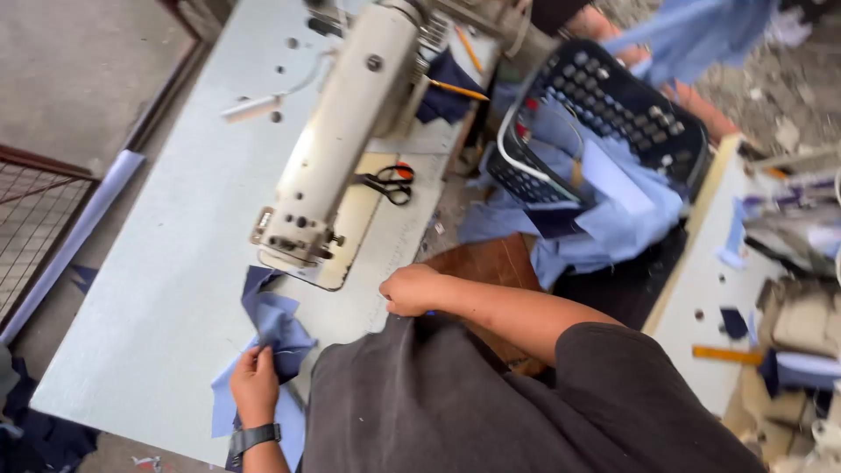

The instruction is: The person aligns a dark blue fabric strip on a light blue fabric piece, then uses a ruler and a red marker to draw straight lines along the edges. They then use scissors to cut the dark blue fabric along the marked lines.

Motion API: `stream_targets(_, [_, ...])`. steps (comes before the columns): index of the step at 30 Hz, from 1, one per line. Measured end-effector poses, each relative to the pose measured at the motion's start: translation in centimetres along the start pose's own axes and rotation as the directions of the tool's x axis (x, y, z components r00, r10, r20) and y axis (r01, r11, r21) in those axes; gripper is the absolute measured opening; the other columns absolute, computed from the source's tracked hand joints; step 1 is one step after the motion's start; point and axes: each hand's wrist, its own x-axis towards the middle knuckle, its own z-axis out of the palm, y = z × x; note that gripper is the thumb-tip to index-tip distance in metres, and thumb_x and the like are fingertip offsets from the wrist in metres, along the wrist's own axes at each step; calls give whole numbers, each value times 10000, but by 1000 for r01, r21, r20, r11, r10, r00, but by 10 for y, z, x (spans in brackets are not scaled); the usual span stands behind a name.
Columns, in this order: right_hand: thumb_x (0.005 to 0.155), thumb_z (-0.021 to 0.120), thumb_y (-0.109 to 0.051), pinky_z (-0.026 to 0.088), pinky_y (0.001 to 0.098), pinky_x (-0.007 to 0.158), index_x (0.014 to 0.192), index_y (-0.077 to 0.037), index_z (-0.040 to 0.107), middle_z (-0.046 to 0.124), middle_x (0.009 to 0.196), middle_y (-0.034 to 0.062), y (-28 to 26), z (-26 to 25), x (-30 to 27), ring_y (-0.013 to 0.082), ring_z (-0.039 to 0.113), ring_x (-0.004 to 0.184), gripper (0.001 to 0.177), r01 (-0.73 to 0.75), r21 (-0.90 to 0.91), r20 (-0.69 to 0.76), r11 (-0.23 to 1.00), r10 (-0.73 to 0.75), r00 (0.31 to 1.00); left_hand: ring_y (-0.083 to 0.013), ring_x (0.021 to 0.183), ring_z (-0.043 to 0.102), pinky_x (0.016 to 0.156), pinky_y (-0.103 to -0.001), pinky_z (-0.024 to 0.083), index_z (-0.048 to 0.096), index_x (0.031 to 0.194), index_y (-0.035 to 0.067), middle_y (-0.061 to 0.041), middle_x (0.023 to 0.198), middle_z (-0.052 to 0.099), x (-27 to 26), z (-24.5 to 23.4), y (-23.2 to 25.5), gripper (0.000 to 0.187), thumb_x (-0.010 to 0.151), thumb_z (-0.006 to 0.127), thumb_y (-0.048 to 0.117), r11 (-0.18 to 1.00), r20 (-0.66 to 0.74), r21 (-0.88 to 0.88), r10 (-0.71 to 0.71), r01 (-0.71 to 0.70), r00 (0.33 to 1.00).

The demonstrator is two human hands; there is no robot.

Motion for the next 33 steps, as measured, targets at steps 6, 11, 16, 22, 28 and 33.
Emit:
stream_targets(6, [1013,542,-416,406,384,639,847,-164,554,619,781,4,-49,-67,-2,227,549,737,303,101,10,-22,995,-100,995,-317,1008,680,849,-453,494,727,1155,225,-24,1014,764,-6,50,-3,326,979,534,420,980,-153,140,-117,138,981])
stream_targets(11, [992,576,-418,446,429,653,911,-139,617,676,871,48,-24,-78,3,272,612,798,293,93,-58,-117,994,-99,988,-221,851,694,615,-403,485,754,1105,294,83,952,756,-9,90,-16,225,943,600,324,955,-501,290,95,64,861])
stream_targets(16, [1015,548,-424,447,394,627,960,-135,638,679,901,30,12,-124,-12,232,605,752,309,24,-176,-178,984,-56,982,-191,699,659,561,-343,427,797,1018,259,68,807,723,-14,104,-19,179,887,684,208,878,-687,478,399,-35,607])
stream_targets(22, [946,589,-372,443,382,702,905,-157,673,656,836,-12,58,-161,-51,199,605,777,235,-20,-43,-721,999,-17,693,-243,802,704,622,-411,510,770,1136,308,55,900,748,-22,123,-8,218,953,654,331,881,-679,450,232,145,697])
stream_targets(28, [922,733,-214,547,297,707,894,-149,766,670,681,8,110,-94,-36,175,647,668,78,698,-51,-632,714,-564,531,-213,733,699,689,-339,532,762,1111,273,58,810,692,-72,150,29,199,912,747,284,850,-756,514,386,114,529])
stream_targets(33, [921,749,-229,555,325,718,942,-145,802,709,681,30,126,-43,-1,168,657,666,102,697,16,-532,717,-584,613,-314,830,634,783,-434,474,665,1360,65,-104,895,645,-84,155,54,519,895,710,292,846,-761,502,531,-180,373])
